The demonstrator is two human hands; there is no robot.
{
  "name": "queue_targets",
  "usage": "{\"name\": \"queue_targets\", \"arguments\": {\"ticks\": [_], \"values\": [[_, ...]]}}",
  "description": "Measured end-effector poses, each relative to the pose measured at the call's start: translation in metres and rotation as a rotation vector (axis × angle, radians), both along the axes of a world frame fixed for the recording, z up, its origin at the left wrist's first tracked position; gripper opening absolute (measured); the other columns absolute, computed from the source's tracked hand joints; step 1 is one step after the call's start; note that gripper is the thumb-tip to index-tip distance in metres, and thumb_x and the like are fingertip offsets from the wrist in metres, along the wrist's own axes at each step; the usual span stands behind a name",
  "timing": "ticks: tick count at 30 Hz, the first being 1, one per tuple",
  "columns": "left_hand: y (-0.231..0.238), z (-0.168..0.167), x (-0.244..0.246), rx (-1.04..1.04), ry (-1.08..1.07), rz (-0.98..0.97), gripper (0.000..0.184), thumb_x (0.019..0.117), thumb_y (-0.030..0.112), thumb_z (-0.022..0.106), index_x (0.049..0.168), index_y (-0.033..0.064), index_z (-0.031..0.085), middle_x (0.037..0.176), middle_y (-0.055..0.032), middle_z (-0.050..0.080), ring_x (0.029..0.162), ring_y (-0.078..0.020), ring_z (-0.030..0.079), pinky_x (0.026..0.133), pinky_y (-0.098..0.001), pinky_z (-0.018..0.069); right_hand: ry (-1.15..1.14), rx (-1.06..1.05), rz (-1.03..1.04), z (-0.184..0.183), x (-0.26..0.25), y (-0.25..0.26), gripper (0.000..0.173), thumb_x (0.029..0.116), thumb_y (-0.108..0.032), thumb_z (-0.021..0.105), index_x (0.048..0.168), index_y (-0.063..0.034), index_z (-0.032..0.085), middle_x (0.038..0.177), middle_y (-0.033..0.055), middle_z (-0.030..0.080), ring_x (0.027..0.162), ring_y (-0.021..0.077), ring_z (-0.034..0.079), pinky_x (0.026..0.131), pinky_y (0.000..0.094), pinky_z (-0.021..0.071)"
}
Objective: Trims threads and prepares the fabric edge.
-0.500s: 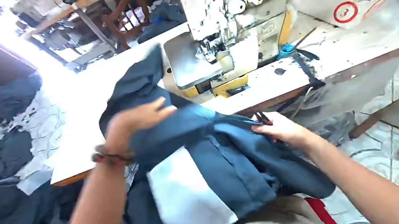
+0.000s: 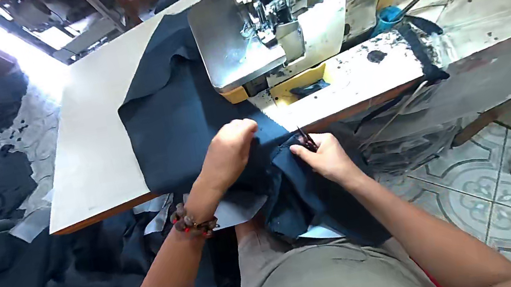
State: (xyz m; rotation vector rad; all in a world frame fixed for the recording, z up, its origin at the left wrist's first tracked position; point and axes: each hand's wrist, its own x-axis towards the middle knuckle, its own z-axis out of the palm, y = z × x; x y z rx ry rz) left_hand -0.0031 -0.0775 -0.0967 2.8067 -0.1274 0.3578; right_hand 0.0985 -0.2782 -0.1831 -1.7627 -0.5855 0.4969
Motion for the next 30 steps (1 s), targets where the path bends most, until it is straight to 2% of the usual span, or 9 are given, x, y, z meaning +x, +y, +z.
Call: {"name": "queue_targets", "arguments": {"ticks": [3,9,13,17,20,23,27,28,30], "values": [[-0.003,-0.011,0.004,-0.017,0.100,-0.130,0.023,0.0970,0.011,0.064,0.118,0.0108,0.073,0.143,-0.0191,0.058,0.139,-0.0424,0.048,0.112,-0.0685,0.0364,-0.040,0.014,0.023,0.007,-0.004,-0.010,0.014,0.0990,-0.014,0.064,0.091,-0.0025,0.069,0.079,0.0023,0.061,0.063,0.0064,0.052,0.058,0.0260,0.0450],[-0.020,-0.011,0.013,0.032,0.167,-0.068,0.032,0.0793,0.013,0.086,0.109,0.0137,0.074,0.158,-0.0200,0.042,0.148,-0.0519,0.030,0.107,-0.0802,0.0288,-0.289,0.061,-0.003,0.008,-0.003,-0.015,0.016,0.0936,-0.009,0.062,0.081,-0.0023,0.069,0.077,0.0016,0.058,0.067,0.0046,0.053,0.061,0.0206,0.0434],[-0.031,-0.020,0.010,0.101,0.153,-0.050,0.020,0.0791,0.013,0.085,0.093,0.0077,0.073,0.156,-0.0209,0.045,0.147,-0.0538,0.031,0.104,-0.0842,0.0269,-0.289,0.044,-0.020,0.009,-0.004,-0.014,0.016,0.0938,-0.009,0.062,0.081,-0.0028,0.067,0.074,0.0010,0.055,0.065,0.0049,0.051,0.058,0.0209,0.0416],[-0.034,-0.020,0.007,0.121,0.187,-0.073,0.012,0.0845,0.017,0.081,0.094,0.0118,0.077,0.158,-0.0189,0.043,0.148,-0.0546,0.028,0.103,-0.0858,0.0238,-0.035,0.045,-0.051,0.003,-0.007,-0.011,0.024,0.0916,-0.023,0.077,0.102,-0.0042,0.066,0.073,0.0022,0.055,0.060,0.0087,0.048,0.055,0.0269,0.0409],[-0.036,-0.019,0.003,0.084,0.209,-0.129,0.012,0.0860,0.024,0.080,0.096,0.0169,0.079,0.160,-0.0156,0.042,0.149,-0.0542,0.026,0.103,-0.0873,0.0211,0.122,0.132,-0.018,-0.007,-0.012,-0.010,0.030,0.0872,-0.019,0.080,0.112,-0.0059,0.069,0.081,0.0020,0.065,0.066,0.0071,0.058,0.060,0.0261,0.0494],[-0.035,-0.021,0.002,0.071,0.201,-0.159,0.010,0.0864,0.026,0.079,0.094,0.0192,0.079,0.160,-0.0171,0.041,0.147,-0.0556,0.028,0.102,-0.0883,0.0193,0.175,0.119,0.006,-0.011,-0.016,-0.014,0.014,0.0893,-0.015,0.077,0.092,-0.0042,0.068,0.066,-0.0024,0.057,0.057,0.0024,0.052,0.054,0.0210,0.0431],[-0.032,-0.022,-0.002,0.045,0.153,-0.211,0.010,0.0897,0.024,0.076,0.088,0.0150,0.077,0.161,-0.0178,0.040,0.150,-0.0544,0.023,0.104,-0.0871,0.0187,0.247,0.142,0.005,-0.009,-0.015,-0.021,0.012,0.0898,-0.014,0.077,0.088,-0.0067,0.068,0.063,-0.0033,0.059,0.051,0.0020,0.050,0.049,0.0196,0.0424],[-0.033,-0.020,-0.008,0.047,0.106,-0.258,0.012,0.0930,0.023,0.071,0.086,0.0137,0.075,0.158,-0.0166,0.045,0.150,-0.0512,0.027,0.106,-0.0854,0.0202,0.293,0.147,0.021,-0.006,-0.012,-0.024,0.011,0.0898,-0.012,0.077,0.087,-0.0071,0.067,0.061,-0.0035,0.058,0.048,0.0016,0.048,0.046,0.0186,0.0409],[-0.041,-0.017,-0.027,0.108,0.017,-0.369,0.016,0.0993,0.015,0.061,0.087,0.0126,0.071,0.135,-0.0109,0.066,0.140,-0.0386,0.050,0.111,-0.0792,0.0258,0.395,0.151,0.067,0.003,-0.001,-0.034,0.013,0.0876,-0.009,0.077,0.085,-0.0089,0.064,0.058,-0.0046,0.057,0.044,0.0013,0.047,0.043,0.0171,0.0407]]}}
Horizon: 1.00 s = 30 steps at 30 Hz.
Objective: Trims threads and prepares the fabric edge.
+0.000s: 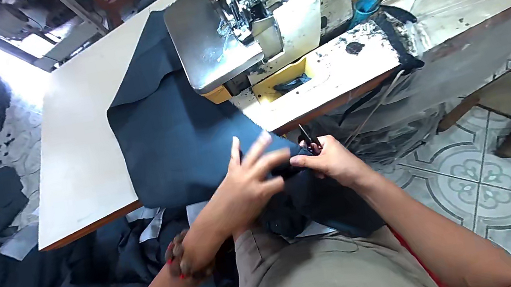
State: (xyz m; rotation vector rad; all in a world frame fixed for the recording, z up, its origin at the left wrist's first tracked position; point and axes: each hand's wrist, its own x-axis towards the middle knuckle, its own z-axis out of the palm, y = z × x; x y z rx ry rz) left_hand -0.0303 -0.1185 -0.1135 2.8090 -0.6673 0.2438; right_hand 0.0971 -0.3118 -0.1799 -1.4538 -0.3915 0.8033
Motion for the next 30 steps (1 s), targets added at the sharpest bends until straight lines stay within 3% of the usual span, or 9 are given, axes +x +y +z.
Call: {"name": "queue_targets", "arguments": {"ticks": [1,3,5,7,10,14,18,26,30], "values": [[-0.004,-0.002,-0.011,0.058,-0.018,-0.042,0.015,0.1011,0.010,0.057,0.091,0.0132,0.068,0.113,-0.0062,0.073,0.123,-0.0294,0.064,0.112,-0.0733,0.0313,0.039,-0.001,0.002,0.003,0.005,-0.005,0.015,0.0860,-0.007,0.077,0.083,-0.0099,0.062,0.058,-0.0048,0.056,0.043,0.0017,0.047,0.043,0.0172,0.0405],[-0.006,-0.009,-0.026,0.155,0.024,-0.067,0.013,0.0987,0.003,0.057,0.094,0.0104,0.068,0.077,-0.0044,0.067,0.080,-0.0219,0.071,0.111,-0.0640,0.0402,0.054,-0.004,-0.033,0.008,0.012,-0.009,0.018,0.0858,-0.006,0.078,0.084,-0.0102,0.061,0.060,-0.0044,0.057,0.043,0.0021,0.046,0.042,0.0172,0.0402],[-0.004,0.005,-0.028,0.211,0.048,-0.071,0.015,0.0959,-0.001,0.059,0.098,0.0091,0.071,0.069,-0.0063,0.065,0.066,-0.0229,0.070,0.104,-0.0590,0.0494,-0.057,0.006,-0.067,0.009,0.015,-0.004,0.021,0.0847,-0.008,0.081,0.081,-0.0115,0.060,0.058,-0.0054,0.056,0.042,0.0009,0.045,0.041,0.0163,0.0385],[-0.010,0.041,-0.021,0.219,-0.024,-0.082,0.018,0.0985,0.003,0.056,0.101,0.0123,0.071,0.072,-0.0045,0.066,0.065,-0.0205,0.067,0.097,-0.0505,0.0547,-0.255,0.014,-0.028,0.019,0.009,0.002,0.020,0.0829,-0.009,0.082,0.080,-0.0093,0.062,0.058,-0.0053,0.055,0.044,-0.0005,0.045,0.042,0.0168,0.0373],[-0.018,0.073,-0.012,0.195,-0.097,-0.105,0.019,0.0996,0.006,0.056,0.101,0.0149,0.073,0.084,-0.0030,0.069,0.072,-0.0178,0.067,0.095,-0.0472,0.0536,-0.449,0.052,0.088,0.042,-0.018,0.002,0.016,0.0804,-0.007,0.082,0.077,-0.0079,0.066,0.061,-0.0047,0.058,0.051,-0.0017,0.051,0.048,0.0164,0.0414],[-0.018,0.064,-0.008,0.092,-0.102,-0.123,0.022,0.0999,0.007,0.056,0.104,0.0136,0.077,0.088,-0.0027,0.071,0.080,-0.0178,0.069,0.100,-0.0472,0.0514,-0.508,0.055,0.097,0.055,-0.036,-0.017,0.013,0.0866,-0.009,0.076,0.077,-0.0093,0.066,0.060,-0.0097,0.053,0.052,-0.0079,0.045,0.049,0.0109,0.0370],[-0.024,0.054,-0.014,0.015,-0.147,-0.147,0.020,0.1005,0.007,0.057,0.101,0.0133,0.075,0.093,-0.0024,0.073,0.090,-0.0175,0.070,0.108,-0.0505,0.0454,-0.468,0.077,0.095,0.053,-0.053,-0.037,0.014,0.0953,-0.013,0.064,0.084,-0.0083,0.070,0.064,-0.0119,0.056,0.057,-0.0126,0.047,0.054,0.0067,0.0386],[-0.027,0.032,-0.025,-0.081,-0.276,-0.118,0.014,0.1011,0.010,0.061,0.100,0.0153,0.074,0.096,-0.0011,0.073,0.101,-0.0160,0.067,0.116,-0.0514,0.0357,-0.528,0.137,-0.076,0.044,-0.076,-0.039,0.012,0.0919,-0.013,0.064,0.084,-0.0058,0.068,0.068,-0.0089,0.058,0.061,-0.0127,0.049,0.056,0.0048,0.0404],[-0.023,0.020,-0.029,-0.153,-0.354,-0.119,0.008,0.1005,0.013,0.063,0.096,0.0128,0.070,0.088,-0.0018,0.067,0.096,-0.0144,0.065,0.118,-0.0482,0.0336,-0.567,0.139,-0.024,0.047,-0.080,-0.043,0.012,0.0931,-0.013,0.061,0.088,-0.0046,0.069,0.069,-0.0073,0.059,0.061,-0.0124,0.049,0.056,0.0044,0.0400]]}}
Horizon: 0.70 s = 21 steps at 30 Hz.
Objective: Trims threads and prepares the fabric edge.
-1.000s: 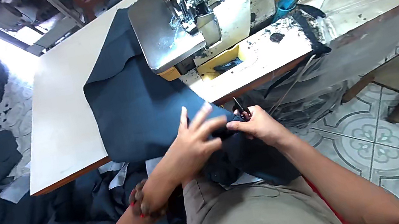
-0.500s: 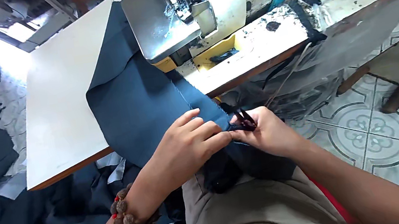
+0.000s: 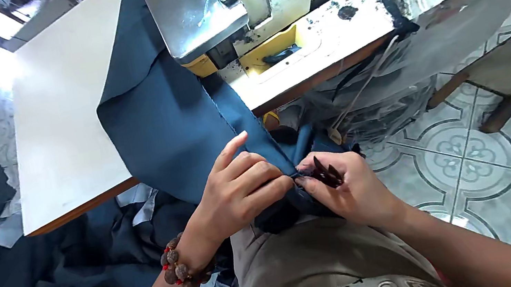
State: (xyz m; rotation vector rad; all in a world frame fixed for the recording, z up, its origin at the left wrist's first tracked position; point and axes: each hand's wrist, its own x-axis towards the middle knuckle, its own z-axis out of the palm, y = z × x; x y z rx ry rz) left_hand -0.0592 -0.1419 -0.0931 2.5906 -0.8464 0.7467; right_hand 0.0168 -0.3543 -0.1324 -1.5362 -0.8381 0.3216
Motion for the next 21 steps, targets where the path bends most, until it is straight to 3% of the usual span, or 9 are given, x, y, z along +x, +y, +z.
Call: {"name": "queue_targets", "arguments": {"ticks": [5,17,21], "values": [[0.003,-0.012,-0.004,-0.047,-0.059,-0.010,0.010,0.1004,0.014,0.063,0.092,0.0103,0.063,0.083,-0.0028,0.060,0.091,-0.0145,0.062,0.117,-0.0461,0.0342,-0.122,0.018,0.036,-0.001,-0.001,-0.004,0.014,0.0935,-0.009,0.058,0.093,-0.0009,0.070,0.071,-0.0018,0.061,0.061,-0.0092,0.049,0.057,0.0049,0.0398],[-0.001,-0.013,-0.006,-0.080,-0.019,0.018,0.012,0.0982,0.014,0.066,0.087,0.0090,0.064,0.077,-0.0032,0.060,0.083,-0.0132,0.063,0.116,-0.0456,0.0379,-0.328,0.029,0.029,-0.002,0.002,-0.004,0.015,0.0912,-0.009,0.058,0.091,-0.0006,0.070,0.069,0.0014,0.060,0.061,-0.0040,0.048,0.057,0.0078,0.0388],[-0.009,-0.002,-0.004,-0.081,0.091,0.099,0.015,0.0955,0.020,0.067,0.083,0.0125,0.069,0.073,-0.0010,0.060,0.077,-0.0125,0.060,0.109,-0.0422,0.0380,-0.529,-0.034,0.018,-0.003,0.001,-0.004,0.026,0.0937,-0.028,0.070,0.094,-0.0016,0.070,0.078,0.0066,0.069,0.068,0.0071,0.063,0.061,0.0180,0.0507]]}}
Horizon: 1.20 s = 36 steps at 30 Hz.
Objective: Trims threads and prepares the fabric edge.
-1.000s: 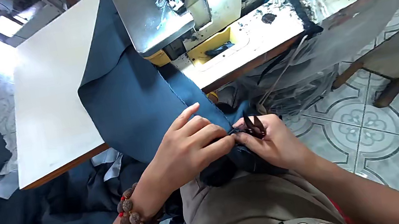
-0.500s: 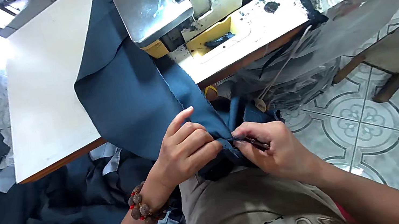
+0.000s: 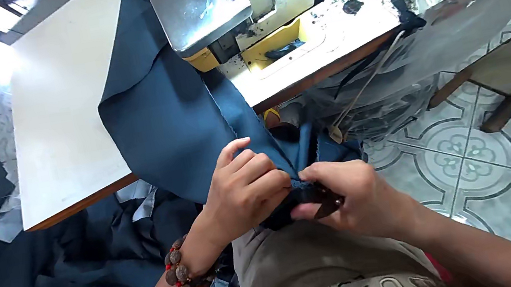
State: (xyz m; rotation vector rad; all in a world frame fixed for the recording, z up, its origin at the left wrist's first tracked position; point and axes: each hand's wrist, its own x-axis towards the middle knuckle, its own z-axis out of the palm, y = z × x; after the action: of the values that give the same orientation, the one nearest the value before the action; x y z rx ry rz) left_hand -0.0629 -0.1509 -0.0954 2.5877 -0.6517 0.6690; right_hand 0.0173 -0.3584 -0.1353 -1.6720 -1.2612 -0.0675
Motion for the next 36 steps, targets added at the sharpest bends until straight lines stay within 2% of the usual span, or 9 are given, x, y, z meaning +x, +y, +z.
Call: {"name": "queue_targets", "arguments": {"ticks": [7,12,16,20,24,26,28,33,36], "values": [[0.033,0.044,0.050,0.249,0.480,-0.225,0.017,0.0843,0.032,0.074,0.079,0.0158,0.073,0.125,-0.0068,0.069,0.126,-0.0298,0.061,0.111,-0.0758,0.0281,0.088,0.042,0.352,0.001,0.025,-0.008,0.013,0.0999,-0.009,0.058,0.097,-0.0007,0.067,0.079,0.0052,0.063,0.072,0.0038,0.058,0.067,0.0131,0.0469],[0.096,0.051,0.083,0.592,0.498,-0.152,0.013,0.0790,0.021,0.080,0.083,0.0099,0.074,0.093,-0.0073,0.073,0.097,-0.0303,0.071,0.112,-0.0802,0.0193,0.288,0.150,0.298,0.030,0.069,-0.063,0.016,0.1044,-0.031,0.060,0.099,-0.0179,0.068,0.090,-0.0098,0.062,0.086,-0.0037,0.060,0.074,0.0131,0.0506],[0.126,0.060,0.024,0.552,0.509,-0.065,0.020,0.0788,0.029,0.075,0.073,0.0105,0.073,0.078,-0.0058,0.070,0.082,-0.0282,0.072,0.107,-0.0795,0.0314,0.307,0.235,0.030,0.021,0.115,-0.110,0.009,0.0996,-0.041,0.065,0.100,-0.0344,0.072,0.107,-0.0207,0.061,0.100,-0.0049,0.058,0.084,0.0137,0.0480],[0.173,0.084,-0.050,0.293,0.524,0.152,0.037,0.0899,0.048,0.062,0.075,0.0158,0.073,0.074,0.0046,0.067,0.080,-0.0133,0.070,0.105,-0.0693,0.0418,0.424,0.168,-0.139,-0.012,0.141,-0.109,0.003,0.0984,-0.029,0.065,0.098,-0.0277,0.068,0.114,-0.0183,0.062,0.100,-0.0069,0.060,0.083,0.0118,0.0516],[0.208,0.111,-0.099,-0.041,0.418,0.412,0.028,0.0872,0.039,0.073,0.090,0.0118,0.077,0.092,0.0095,0.075,0.098,0.0045,0.068,0.110,-0.0317,0.0487,0.392,-0.036,-0.132,-0.048,0.148,-0.067,0.018,0.0950,-0.016,0.059,0.109,-0.0041,0.064,0.105,-0.0041,0.064,0.086,-0.0057,0.059,0.077,0.0152,0.0513],[0.194,0.120,-0.097,0.024,0.393,0.582,0.027,0.0819,0.029,0.073,0.091,0.0041,0.073,0.082,0.0036,0.069,0.076,0.0032,0.063,0.075,-0.0255,0.0565,0.353,-0.062,-0.028,-0.052,0.143,-0.049,0.019,0.0952,-0.019,0.060,0.099,-0.0010,0.066,0.117,0.0039,0.062,0.088,-0.0022,0.058,0.076,0.0168,0.0500],[0.161,0.123,-0.077,0.132,0.437,0.560,0.020,0.0800,0.023,0.074,0.079,0.0039,0.069,0.070,-0.0037,0.064,0.063,-0.0142,0.061,0.058,-0.0428,0.0529,0.322,-0.013,0.130,-0.038,0.129,-0.034,0.024,0.0950,-0.032,0.066,0.086,-0.0096,0.068,0.126,-0.0011,0.064,0.099,-0.0031,0.061,0.081,0.0160,0.0527],[0.043,0.099,-0.008,0.388,0.380,0.071,0.013,0.0836,0.021,0.070,0.072,0.0151,0.066,0.065,0.0031,0.062,0.063,-0.0142,0.063,0.074,-0.0460,0.0520,0.184,0.014,0.557,0.024,0.064,0.022,0.016,0.0967,-0.020,0.067,0.087,-0.0080,0.070,0.136,0.0048,0.061,0.108,-0.0005,0.062,0.089,0.0175,0.0544],[0.014,0.103,0.014,0.402,0.383,-0.077,0.010,0.0837,0.017,0.070,0.074,0.0160,0.066,0.065,0.0050,0.061,0.063,-0.0099,0.060,0.075,-0.0381,0.0476,0.067,0.021,0.650,0.036,0.052,0.046,0.015,0.0952,-0.016,0.067,0.086,-0.0050,0.072,0.118,0.0109,0.068,0.097,0.0056,0.066,0.080,0.0219,0.0554]]}}
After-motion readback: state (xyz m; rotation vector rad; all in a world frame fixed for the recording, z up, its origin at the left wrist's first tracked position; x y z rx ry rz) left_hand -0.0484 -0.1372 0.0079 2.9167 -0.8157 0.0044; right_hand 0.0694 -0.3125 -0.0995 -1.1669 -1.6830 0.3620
